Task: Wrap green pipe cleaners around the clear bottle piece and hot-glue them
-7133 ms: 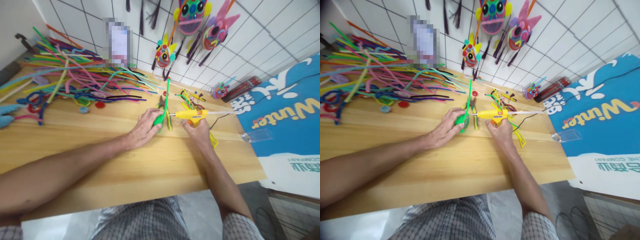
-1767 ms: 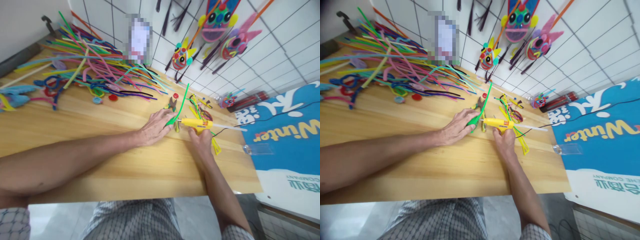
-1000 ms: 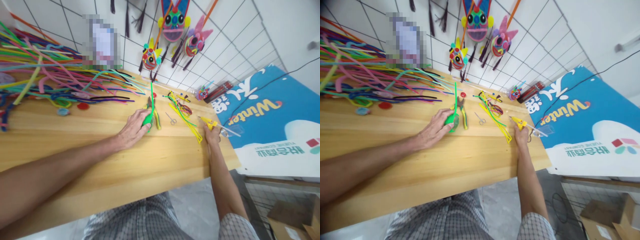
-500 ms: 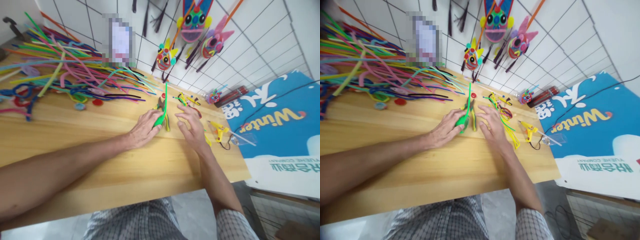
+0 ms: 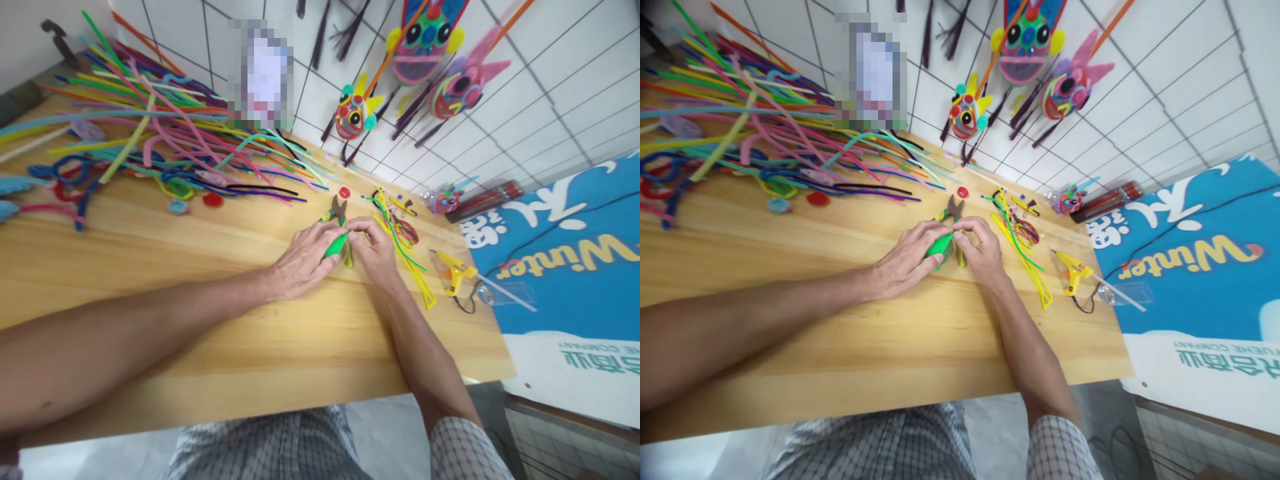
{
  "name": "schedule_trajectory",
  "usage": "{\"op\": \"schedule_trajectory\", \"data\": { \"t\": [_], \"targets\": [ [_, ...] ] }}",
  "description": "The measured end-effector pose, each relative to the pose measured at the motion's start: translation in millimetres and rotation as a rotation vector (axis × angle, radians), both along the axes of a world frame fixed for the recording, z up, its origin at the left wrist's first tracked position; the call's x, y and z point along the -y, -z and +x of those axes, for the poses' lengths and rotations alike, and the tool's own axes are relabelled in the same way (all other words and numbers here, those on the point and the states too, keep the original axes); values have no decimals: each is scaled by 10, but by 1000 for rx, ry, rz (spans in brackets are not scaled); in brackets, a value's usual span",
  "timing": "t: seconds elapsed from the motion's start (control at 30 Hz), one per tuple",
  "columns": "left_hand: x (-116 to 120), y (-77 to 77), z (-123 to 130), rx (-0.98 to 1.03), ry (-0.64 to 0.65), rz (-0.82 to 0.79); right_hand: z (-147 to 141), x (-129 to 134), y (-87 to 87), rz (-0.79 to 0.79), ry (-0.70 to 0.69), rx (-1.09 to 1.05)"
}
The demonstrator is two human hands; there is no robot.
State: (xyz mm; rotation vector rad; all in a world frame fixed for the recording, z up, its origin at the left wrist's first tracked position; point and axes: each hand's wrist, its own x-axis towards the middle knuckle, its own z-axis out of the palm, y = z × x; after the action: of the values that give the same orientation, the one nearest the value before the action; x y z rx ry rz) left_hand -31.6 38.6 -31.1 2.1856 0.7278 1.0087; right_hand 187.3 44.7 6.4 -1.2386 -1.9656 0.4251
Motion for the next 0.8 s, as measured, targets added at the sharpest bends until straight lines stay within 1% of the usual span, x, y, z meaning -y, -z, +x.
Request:
{"op": "schedule_trajectory", "data": {
  "t": [0.13, 0.4, 0.57, 0.8],
  "targets": [
    [0, 4, 1, 1, -4, -5, -23, 26, 12, -45, 64, -38],
    [-7, 6, -6, -16, -1, -3, -39, 58, 16, -139, 121, -129],
    [-4, 12, -3, -23, -5, 8, -50, 52, 35, -213, 119, -217],
    [0, 9, 3, -12, -6, 43, -88, 62, 2, -297, 117, -288]
  ]
}}
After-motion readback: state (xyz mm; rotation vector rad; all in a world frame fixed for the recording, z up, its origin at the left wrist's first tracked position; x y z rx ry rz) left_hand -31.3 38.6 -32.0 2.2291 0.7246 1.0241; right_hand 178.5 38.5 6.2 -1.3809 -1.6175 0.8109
